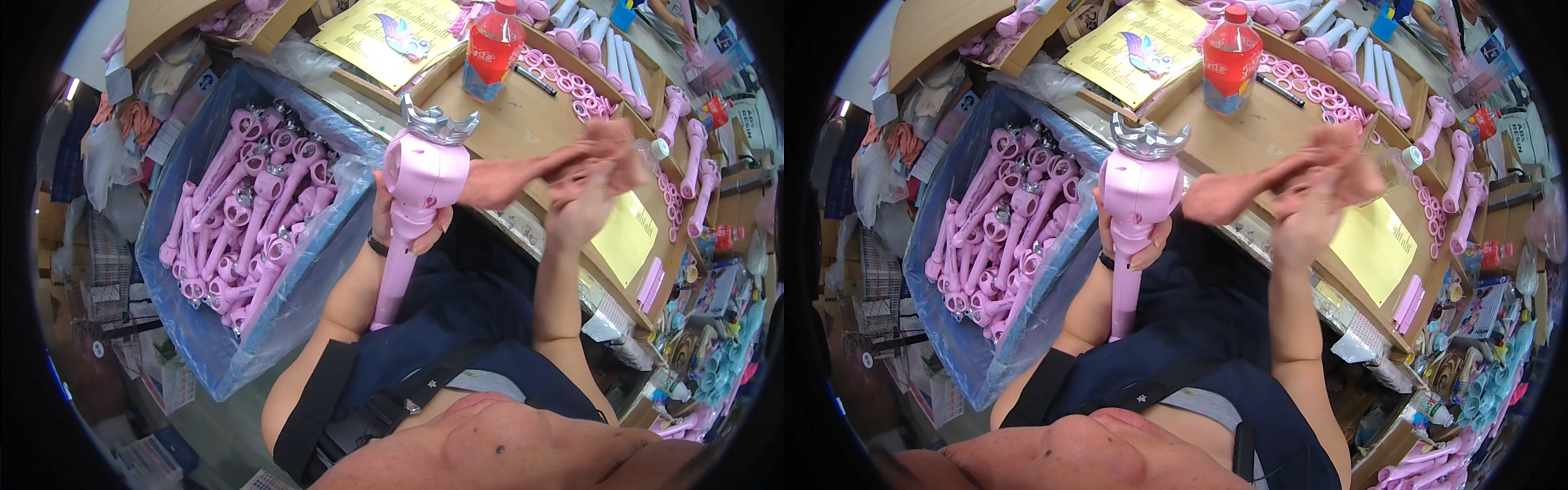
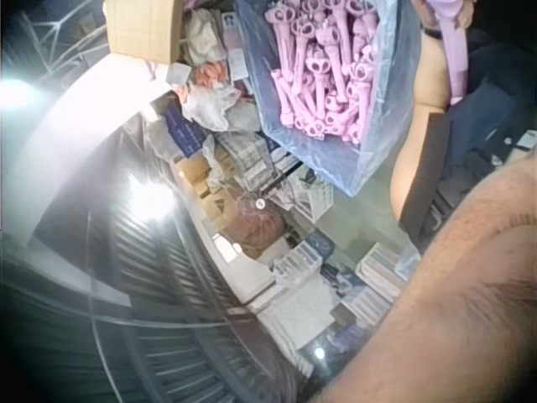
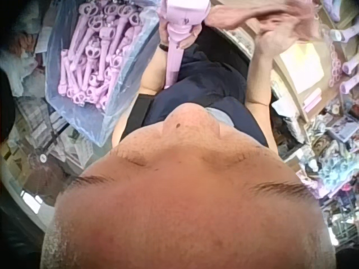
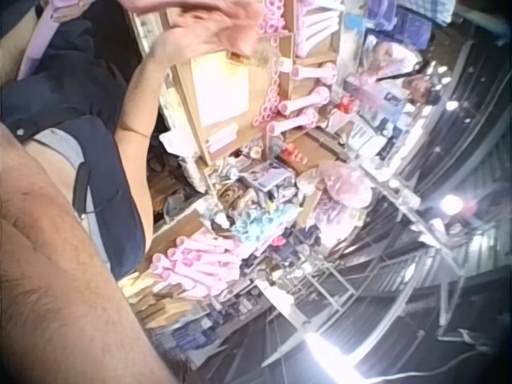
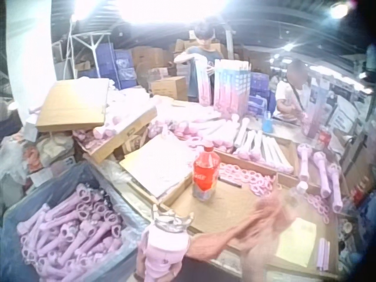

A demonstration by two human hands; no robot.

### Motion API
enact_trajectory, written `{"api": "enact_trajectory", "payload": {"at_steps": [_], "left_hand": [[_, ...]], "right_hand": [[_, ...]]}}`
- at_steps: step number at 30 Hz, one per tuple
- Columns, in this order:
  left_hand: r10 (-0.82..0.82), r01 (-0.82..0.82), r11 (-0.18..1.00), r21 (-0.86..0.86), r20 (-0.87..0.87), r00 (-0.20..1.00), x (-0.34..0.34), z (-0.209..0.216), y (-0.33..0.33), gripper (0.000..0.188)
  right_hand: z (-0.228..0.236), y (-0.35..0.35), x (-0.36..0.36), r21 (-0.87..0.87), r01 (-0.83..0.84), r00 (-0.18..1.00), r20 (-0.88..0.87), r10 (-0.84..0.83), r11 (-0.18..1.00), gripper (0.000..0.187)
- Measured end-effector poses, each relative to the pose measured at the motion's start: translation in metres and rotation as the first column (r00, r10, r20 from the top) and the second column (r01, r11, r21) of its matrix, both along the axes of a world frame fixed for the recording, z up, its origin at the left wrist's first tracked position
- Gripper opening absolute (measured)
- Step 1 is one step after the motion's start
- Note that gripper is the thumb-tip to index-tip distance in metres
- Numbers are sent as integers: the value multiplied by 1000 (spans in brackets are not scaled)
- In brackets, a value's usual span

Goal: The person assembles pink plastic toy wands by attaching a silver crown piece to the top, wiping the wand with a cloth, and using a small tool to adjust or secure the crown. The person repeats this process on multiple wands, placing finished units into a bin.

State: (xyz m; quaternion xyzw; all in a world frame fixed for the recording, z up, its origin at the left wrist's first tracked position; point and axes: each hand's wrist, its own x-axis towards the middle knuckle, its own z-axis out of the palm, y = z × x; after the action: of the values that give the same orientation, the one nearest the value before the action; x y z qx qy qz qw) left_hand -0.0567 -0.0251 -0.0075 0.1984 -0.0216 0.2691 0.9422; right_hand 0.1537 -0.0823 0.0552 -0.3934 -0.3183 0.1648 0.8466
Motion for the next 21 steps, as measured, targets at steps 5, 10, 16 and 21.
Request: {"api": "enact_trajectory", "payload": {"at_steps": [5, 10, 16, 21], "left_hand": [[26, -27, 997, 77, 10, 1000, -1, 5, 1, 102], [267, -215, 929, 303, -141, 953, -7, 24, -5, 103], [426, -218, 810, 544, -291, 857, -5, 37, -1, 109], [479, -250, 788, 563, -304, 823, -5, 34, -1, 105]], "right_hand": [[-10, 21, 71, 42, 285, 910, 301, -284, 958, 36], [-66, 34, 82, -392, 615, 546, 837, -11, 684, 40], [-93, 18, 74, -726, 486, 537, 687, 489, 486, 37], [-86, 19, 72, -704, 482, 546, 707, 450, 521, 35]]}}
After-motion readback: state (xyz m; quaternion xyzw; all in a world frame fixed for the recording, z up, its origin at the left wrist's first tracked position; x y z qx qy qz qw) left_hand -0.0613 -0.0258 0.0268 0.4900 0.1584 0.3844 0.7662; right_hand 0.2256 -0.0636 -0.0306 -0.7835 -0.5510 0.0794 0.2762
